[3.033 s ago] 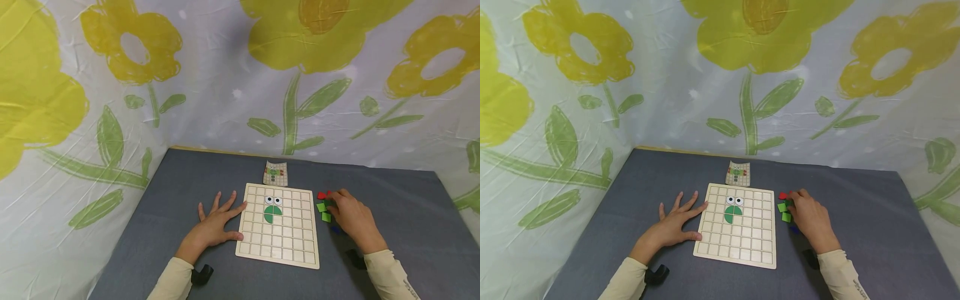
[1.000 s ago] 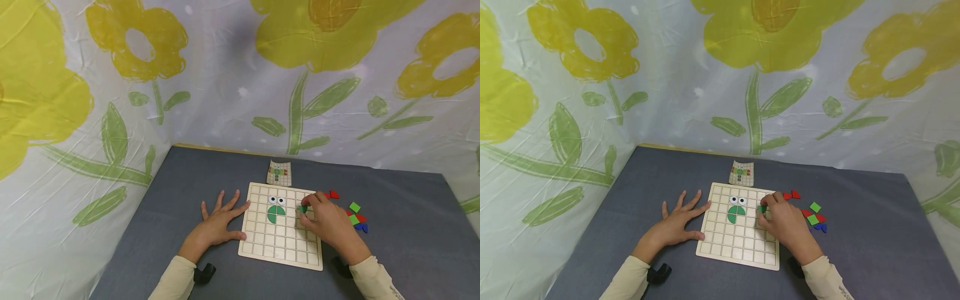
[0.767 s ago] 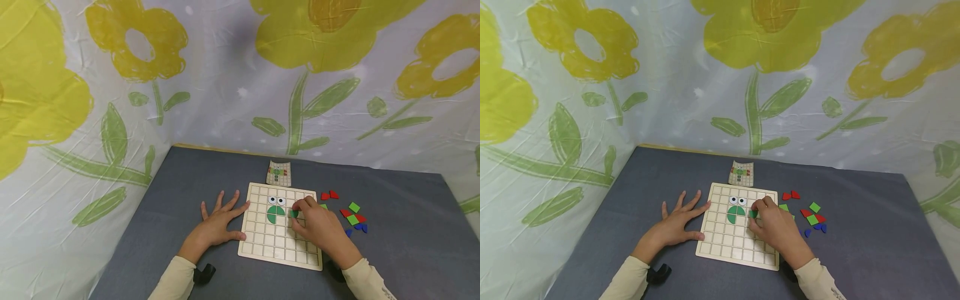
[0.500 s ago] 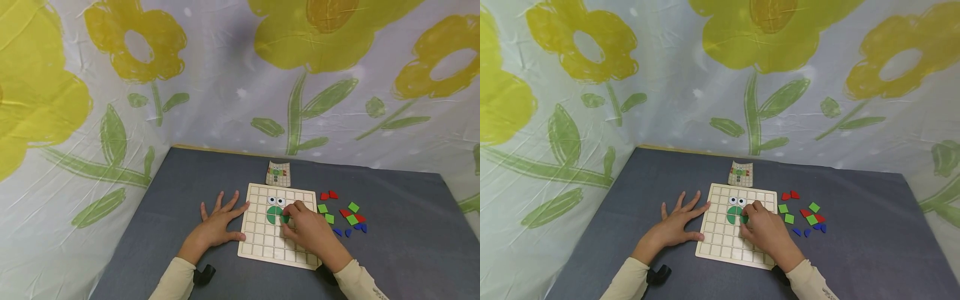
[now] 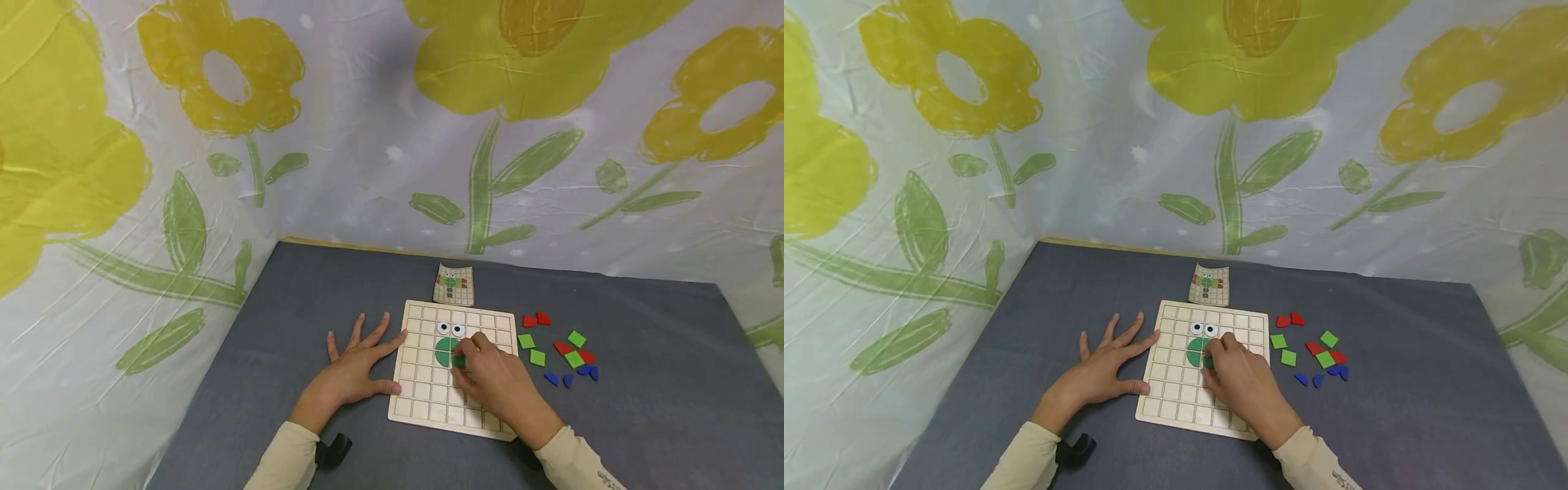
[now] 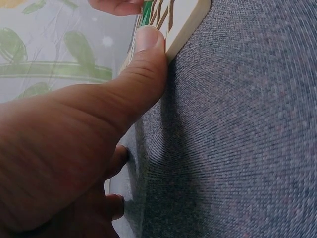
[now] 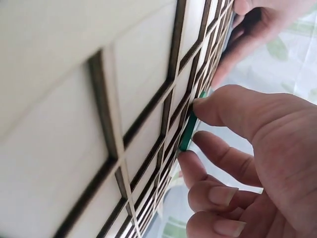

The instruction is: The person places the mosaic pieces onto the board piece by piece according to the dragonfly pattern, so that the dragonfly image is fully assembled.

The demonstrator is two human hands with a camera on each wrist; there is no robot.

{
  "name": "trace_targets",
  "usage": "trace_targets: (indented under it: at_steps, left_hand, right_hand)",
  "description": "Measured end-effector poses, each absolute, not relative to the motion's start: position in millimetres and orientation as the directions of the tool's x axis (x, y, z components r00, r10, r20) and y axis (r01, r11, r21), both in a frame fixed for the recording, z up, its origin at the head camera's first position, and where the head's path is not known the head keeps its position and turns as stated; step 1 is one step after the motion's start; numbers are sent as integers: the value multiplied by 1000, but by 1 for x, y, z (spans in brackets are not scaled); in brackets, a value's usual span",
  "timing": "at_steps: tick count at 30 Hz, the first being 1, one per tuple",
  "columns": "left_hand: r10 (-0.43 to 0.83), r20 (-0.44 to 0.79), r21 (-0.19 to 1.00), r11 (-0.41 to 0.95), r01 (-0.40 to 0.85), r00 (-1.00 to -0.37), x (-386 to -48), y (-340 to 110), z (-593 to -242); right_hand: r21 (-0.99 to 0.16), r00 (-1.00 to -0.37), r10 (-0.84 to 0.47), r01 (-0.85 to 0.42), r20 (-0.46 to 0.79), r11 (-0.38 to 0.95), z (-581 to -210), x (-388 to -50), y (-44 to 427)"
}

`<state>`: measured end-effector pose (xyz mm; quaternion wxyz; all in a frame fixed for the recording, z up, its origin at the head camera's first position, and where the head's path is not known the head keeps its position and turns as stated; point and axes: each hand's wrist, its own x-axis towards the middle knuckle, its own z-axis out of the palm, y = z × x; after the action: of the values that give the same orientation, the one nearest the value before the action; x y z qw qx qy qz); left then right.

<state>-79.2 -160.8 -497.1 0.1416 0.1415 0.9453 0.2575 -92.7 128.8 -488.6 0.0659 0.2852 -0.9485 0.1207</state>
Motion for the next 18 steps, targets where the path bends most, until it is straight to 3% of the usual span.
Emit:
trace_targets:
  at_steps: [18]
  left_hand:
    - [343, -186, 535, 822, 198, -921, -79, -160, -495]
  right_hand:
    - [-200, -852, -496, -521, 165, 829, -485, -92, 123]
